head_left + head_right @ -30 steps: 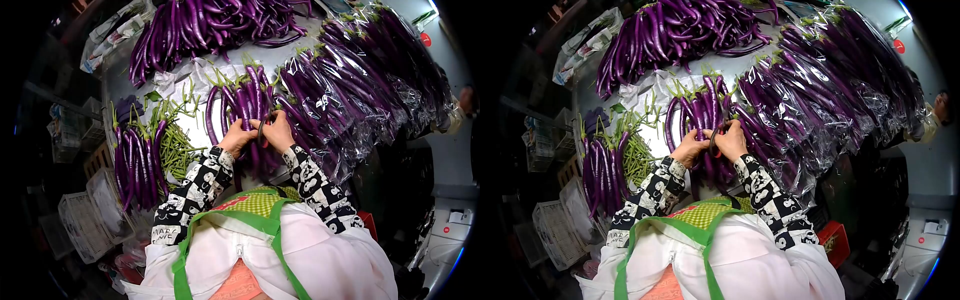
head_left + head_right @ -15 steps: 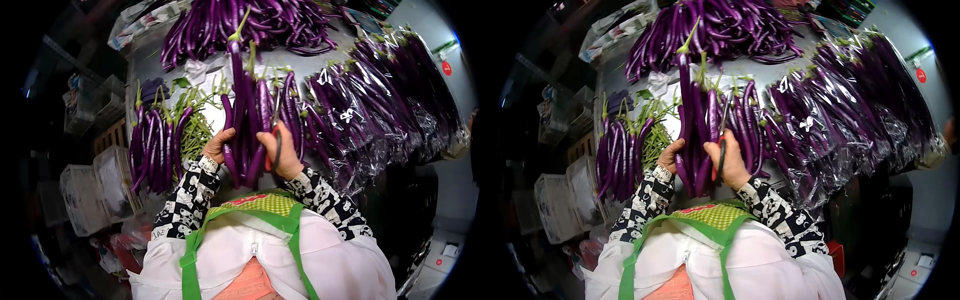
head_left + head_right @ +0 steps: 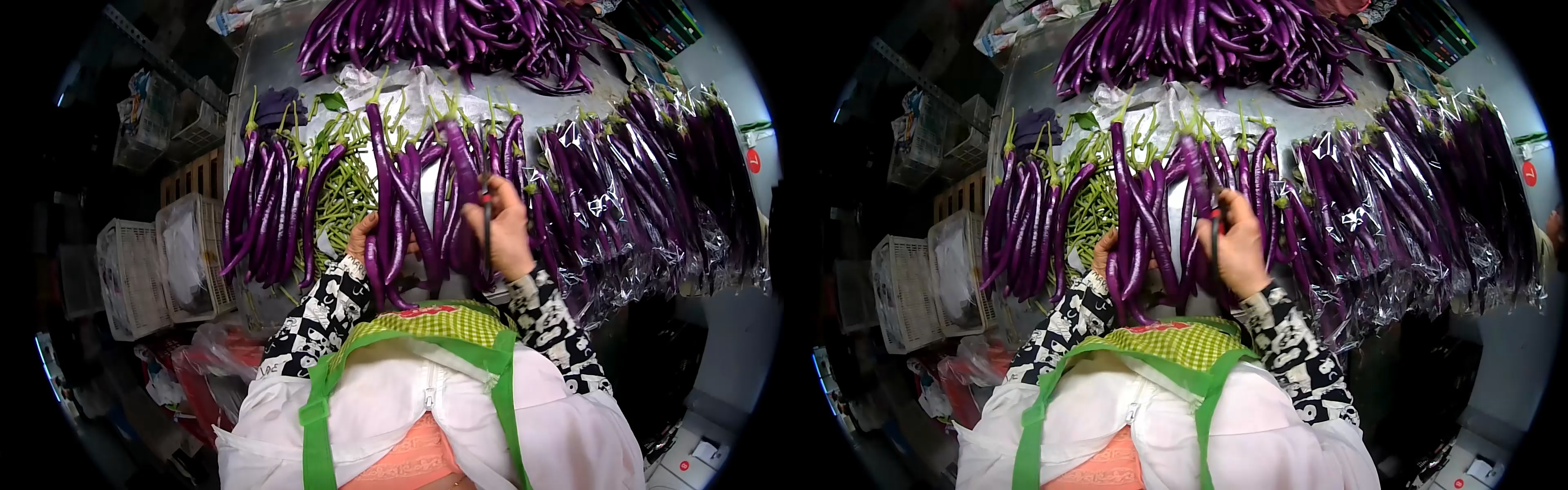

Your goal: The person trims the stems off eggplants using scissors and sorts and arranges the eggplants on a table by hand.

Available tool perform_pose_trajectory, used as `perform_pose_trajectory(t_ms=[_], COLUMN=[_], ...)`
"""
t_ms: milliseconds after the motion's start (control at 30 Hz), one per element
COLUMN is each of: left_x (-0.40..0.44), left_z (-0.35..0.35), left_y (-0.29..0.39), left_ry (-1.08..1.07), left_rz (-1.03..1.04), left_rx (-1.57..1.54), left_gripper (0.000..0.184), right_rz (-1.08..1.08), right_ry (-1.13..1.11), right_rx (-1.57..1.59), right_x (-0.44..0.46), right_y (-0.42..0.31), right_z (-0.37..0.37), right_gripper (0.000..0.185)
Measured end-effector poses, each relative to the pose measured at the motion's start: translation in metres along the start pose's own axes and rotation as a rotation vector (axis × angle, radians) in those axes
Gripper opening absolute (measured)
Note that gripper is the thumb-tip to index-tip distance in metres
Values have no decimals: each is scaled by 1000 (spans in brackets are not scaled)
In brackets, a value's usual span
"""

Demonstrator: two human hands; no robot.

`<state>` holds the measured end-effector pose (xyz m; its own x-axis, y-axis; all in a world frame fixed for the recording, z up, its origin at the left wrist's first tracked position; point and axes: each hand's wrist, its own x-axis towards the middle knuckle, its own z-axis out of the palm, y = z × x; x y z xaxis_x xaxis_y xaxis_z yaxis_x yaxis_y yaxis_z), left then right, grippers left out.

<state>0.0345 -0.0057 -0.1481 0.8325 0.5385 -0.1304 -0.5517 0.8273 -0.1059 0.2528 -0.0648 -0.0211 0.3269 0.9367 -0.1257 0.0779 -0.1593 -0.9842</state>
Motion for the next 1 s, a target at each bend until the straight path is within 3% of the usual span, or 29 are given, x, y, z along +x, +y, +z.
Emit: perform_pose_trajectory(t_ms=[100,233,267,300,367,433,533,633,700,800,900,967,1000], left_x=[0,2,1,1,5,5,5,-3,-9,-10,-4,-2,0], left_z=[14,14,11,11,0,-15,4,31,45,50,46,38,24], left_y=[-1,3,3,2,12,21,22,22,22,25,25,26,27], left_ry=[-30,-74,61,202,185,213,286,140,155,84,7,-12,92], left_rz=[-72,-100,-50,-52,-139,-170,-155,-129,-130,-162,-154,-145,-105], left_rx=[-15,44,59,141,306,376,653,699,667,666,672,681,612], left_gripper=[65,71,70,67,62,57,55,61,68,76,77,73,65], right_rz=[-69,-389,-449,-291,-28,85,56,189,199,181,198,-54,-66], right_ry=[-3,96,87,-13,-100,-149,-125,-147,-26,38,-54,53,125], right_rx=[-320,-1009,-904,-704,-358,-286,-255,270,239,300,241,-21,-55], right_x=[25,34,29,24,15,20,16,19,29,40,29,29,23], right_y=[7,20,17,15,6,38,61,71,69,65,44,88,84], right_z=[-43,-54,-45,-34,-1,25,47,46,33,27,40,67,78], right_gripper=[42,39,38,43,49,56,60,48,33,30,39,52,53])
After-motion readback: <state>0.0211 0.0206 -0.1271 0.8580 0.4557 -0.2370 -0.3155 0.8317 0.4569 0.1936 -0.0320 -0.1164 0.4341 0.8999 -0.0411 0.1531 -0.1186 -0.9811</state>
